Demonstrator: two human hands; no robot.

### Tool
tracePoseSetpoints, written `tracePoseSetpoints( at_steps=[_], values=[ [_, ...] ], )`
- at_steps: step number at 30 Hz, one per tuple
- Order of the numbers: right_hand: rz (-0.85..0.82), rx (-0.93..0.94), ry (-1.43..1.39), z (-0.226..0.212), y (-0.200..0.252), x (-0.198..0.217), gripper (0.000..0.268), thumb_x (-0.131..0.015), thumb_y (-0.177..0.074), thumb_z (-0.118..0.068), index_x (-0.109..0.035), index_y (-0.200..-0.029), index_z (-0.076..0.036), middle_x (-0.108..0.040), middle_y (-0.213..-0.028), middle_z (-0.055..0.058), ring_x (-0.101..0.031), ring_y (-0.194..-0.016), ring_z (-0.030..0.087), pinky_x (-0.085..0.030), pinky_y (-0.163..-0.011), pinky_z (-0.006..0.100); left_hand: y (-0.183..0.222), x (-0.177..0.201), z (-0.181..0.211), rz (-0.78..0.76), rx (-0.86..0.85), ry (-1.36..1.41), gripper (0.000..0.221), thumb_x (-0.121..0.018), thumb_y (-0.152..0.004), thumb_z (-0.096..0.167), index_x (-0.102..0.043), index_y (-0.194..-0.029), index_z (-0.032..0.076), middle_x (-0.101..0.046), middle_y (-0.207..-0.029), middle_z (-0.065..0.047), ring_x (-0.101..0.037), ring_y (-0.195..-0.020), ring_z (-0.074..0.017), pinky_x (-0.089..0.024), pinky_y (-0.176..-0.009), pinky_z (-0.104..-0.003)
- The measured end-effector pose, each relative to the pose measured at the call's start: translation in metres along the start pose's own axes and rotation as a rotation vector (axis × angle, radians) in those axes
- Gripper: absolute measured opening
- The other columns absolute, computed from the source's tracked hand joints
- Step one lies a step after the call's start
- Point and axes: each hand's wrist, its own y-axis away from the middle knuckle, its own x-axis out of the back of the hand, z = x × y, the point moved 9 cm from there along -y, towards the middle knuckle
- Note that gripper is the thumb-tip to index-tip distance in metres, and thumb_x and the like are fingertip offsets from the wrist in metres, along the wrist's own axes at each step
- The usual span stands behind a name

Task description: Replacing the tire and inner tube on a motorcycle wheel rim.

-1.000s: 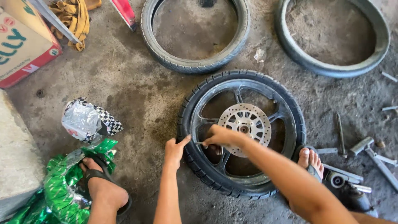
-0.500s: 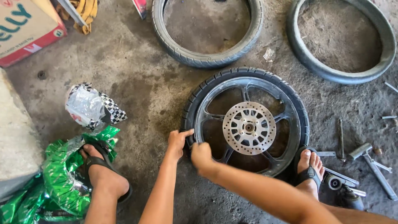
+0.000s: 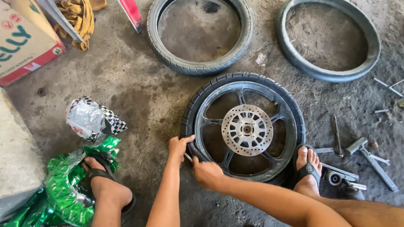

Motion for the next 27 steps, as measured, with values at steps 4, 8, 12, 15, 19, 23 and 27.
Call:
tracePoseSetpoints(
  at_steps=[4,8,12,15,19,23,27],
  values=[
    [0.0,0.079,0.108,-0.003,-0.009,0.009,0.026,-0.06,-0.094,-0.022,-0.055,-0.104,0.001,-0.071,-0.084,0.027,-0.072,-0.08,0.045,-0.058,-0.071,0.055,0.004,-0.002,-0.003,0.012,0.046,0.03,0.042,-0.088,-0.069,0.019,-0.071,-0.099,-0.005,-0.075,-0.089,-0.017,-0.071,-0.073,-0.0291,-0.053,-0.067,-0.05],
    [0.116,0.037,0.026,-0.009,-0.027,0.099,0.022,-0.063,-0.092,-0.023,-0.064,-0.096,-0.001,-0.071,-0.085,0.025,-0.073,-0.079,0.041,-0.061,-0.072,0.052,0.009,-0.023,-0.016,-0.037,0.003,0.209,0.049,-0.084,-0.07,0.021,-0.071,-0.108,-0.007,-0.074,-0.099,-0.023,-0.071,-0.084,-0.0339,-0.056,-0.081,-0.05],
    [0.576,0.336,0.052,-0.039,-0.056,0.225,0.03,-0.074,-0.087,-0.024,-0.064,-0.094,0.003,-0.071,-0.083,0.027,-0.07,-0.079,0.045,-0.058,-0.072,0.053,0.026,-0.025,-0.013,0.454,-0.348,-0.217,0.065,-0.072,-0.092,0.048,-0.059,-0.124,-0.008,-0.065,-0.113,-0.032,-0.063,-0.104,-0.0468,-0.05,-0.091,-0.054],
    [0.632,0.278,0.082,-0.06,-0.089,0.283,0.033,-0.074,-0.088,-0.027,-0.063,-0.093,0.004,-0.071,-0.085,0.026,-0.071,-0.081,0.045,-0.06,-0.073,0.052,0.069,-0.022,0.019,0.702,-0.337,-0.591,0.067,-0.057,-0.098,0.056,-0.063,-0.111,-0.009,-0.064,-0.117,-0.029,-0.061,-0.109,-0.0481,-0.05,-0.092,-0.054],
    [0.566,0.161,0.117,-0.039,-0.161,0.26,0.028,-0.074,-0.086,-0.025,-0.07,-0.089,0.002,-0.071,-0.091,0.027,-0.07,-0.089,0.047,-0.059,-0.077,0.054,0.05,-0.019,0.005,0.712,-0.397,-0.655,0.065,-0.054,-0.101,0.055,-0.063,-0.111,-0.008,-0.062,-0.118,-0.027,-0.06,-0.115,-0.0452,-0.048,-0.102,-0.053],
    [0.396,0.156,0.259,-0.005,-0.194,0.257,0.019,-0.067,-0.079,-0.011,-0.075,-0.092,0.001,-0.07,-0.1,0.03,-0.069,-0.095,0.049,-0.057,-0.083,0.055,0.057,-0.025,0.012,0.698,-0.463,-0.621,0.068,-0.055,-0.101,0.053,-0.063,-0.11,-0.013,-0.057,-0.124,-0.034,-0.055,-0.116,-0.0499,-0.046,-0.097,-0.056],
    [0.513,-0.012,0.251,0.053,-0.164,0.343,0.019,-0.064,-0.082,-0.01,-0.075,-0.093,0.001,-0.073,-0.1,0.03,-0.072,-0.096,0.046,-0.059,-0.085,0.054,0.056,-0.023,-0.003,0.617,-0.323,-0.583,0.072,-0.051,-0.1,0.058,-0.064,-0.115,-0.011,-0.057,-0.134,-0.03,-0.054,-0.129,-0.0449,-0.046,-0.111,-0.052]
  ],
)
